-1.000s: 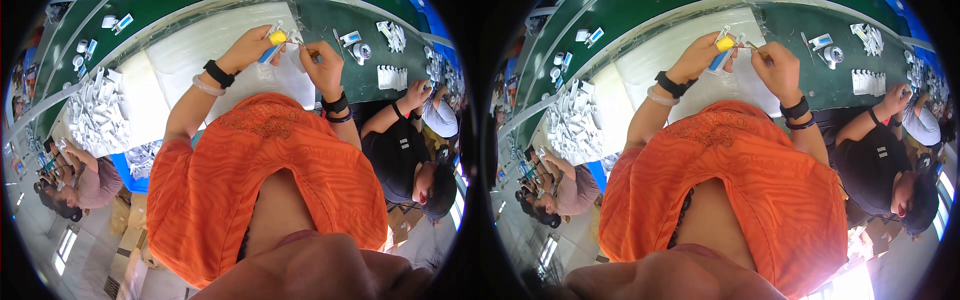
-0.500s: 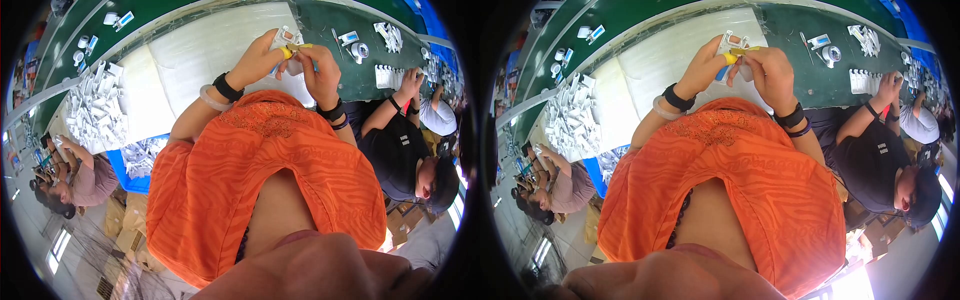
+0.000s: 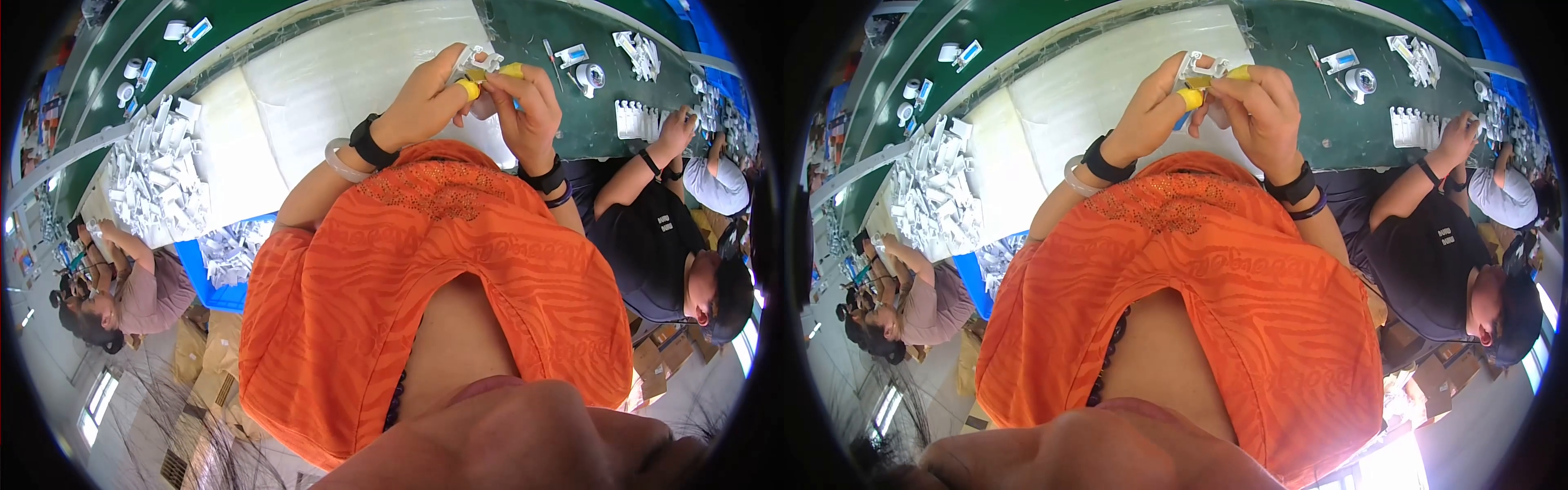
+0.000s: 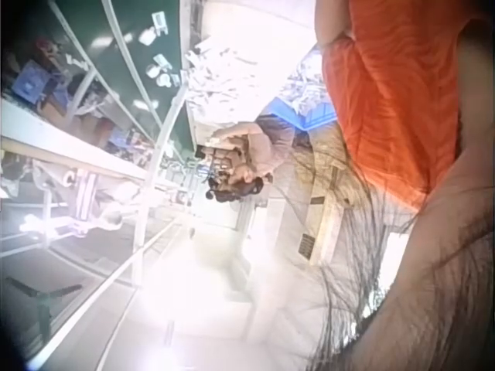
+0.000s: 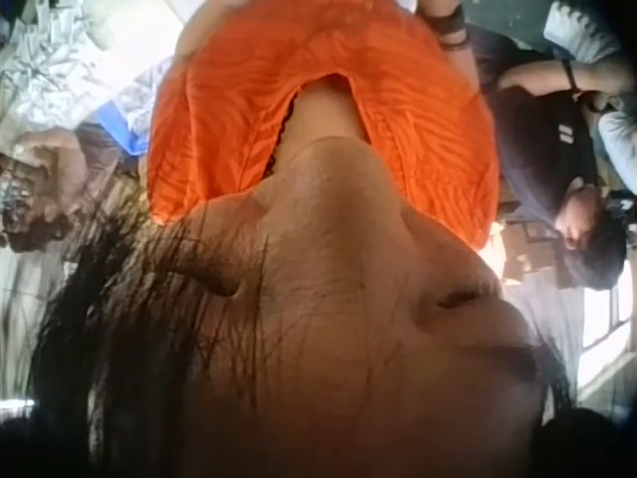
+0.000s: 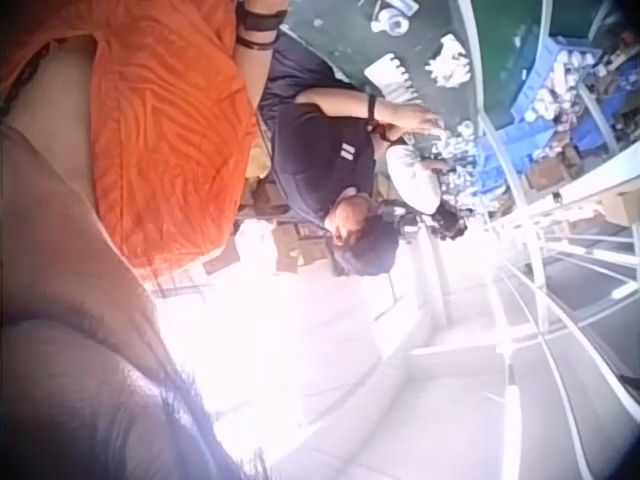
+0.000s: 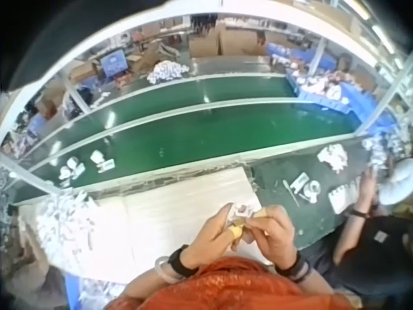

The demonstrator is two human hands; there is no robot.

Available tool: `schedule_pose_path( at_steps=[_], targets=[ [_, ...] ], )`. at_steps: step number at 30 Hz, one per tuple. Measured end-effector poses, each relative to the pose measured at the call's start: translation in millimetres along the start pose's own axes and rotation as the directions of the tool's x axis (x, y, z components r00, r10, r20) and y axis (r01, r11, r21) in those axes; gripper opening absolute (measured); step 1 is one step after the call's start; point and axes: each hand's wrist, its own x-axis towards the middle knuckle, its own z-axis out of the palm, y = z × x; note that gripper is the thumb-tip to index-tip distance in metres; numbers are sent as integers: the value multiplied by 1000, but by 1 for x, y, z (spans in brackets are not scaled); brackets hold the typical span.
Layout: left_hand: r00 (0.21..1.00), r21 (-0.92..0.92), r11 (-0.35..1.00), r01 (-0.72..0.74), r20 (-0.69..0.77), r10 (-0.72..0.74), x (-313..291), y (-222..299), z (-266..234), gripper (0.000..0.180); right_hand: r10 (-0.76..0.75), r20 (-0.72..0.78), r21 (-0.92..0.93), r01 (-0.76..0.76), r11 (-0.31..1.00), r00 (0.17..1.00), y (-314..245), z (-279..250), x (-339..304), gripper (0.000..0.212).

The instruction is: The worker is seen assembling and inspecting various electronic components at a factory workstation.

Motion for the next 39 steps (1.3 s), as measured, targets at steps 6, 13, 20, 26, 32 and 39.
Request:
schedule_pose_path(
  at_steps=[6,13,20,26,32,39],
  targets=[
    [999,7,999,-39,-3,39,-2,2,2,38,-2,13,-20,2,1000,1000,1,0,1,27],
    [995,63,993,-97,-5,98,-4,-1,6,40,-74,38,-59,76,995,997,2,-4,4,27],
    [992,82,990,-118,-31,121,-7,-6,8,38,-112,32,-66,114,991,993,0,-2,1,26],
    [984,145,977,-155,-60,165,-9,-10,9,34,-59,16,-9,59,998,998,-2,3,-11,25],
    [993,215,974,-73,-76,91,-13,-16,5,33,-27,28,33,26,999,999,-7,9,-12,24],
    [995,164,985,51,-93,-36,-13,-9,7,26,-70,86,-64,75,995,994,-3,5,-9,28]
  ],
)
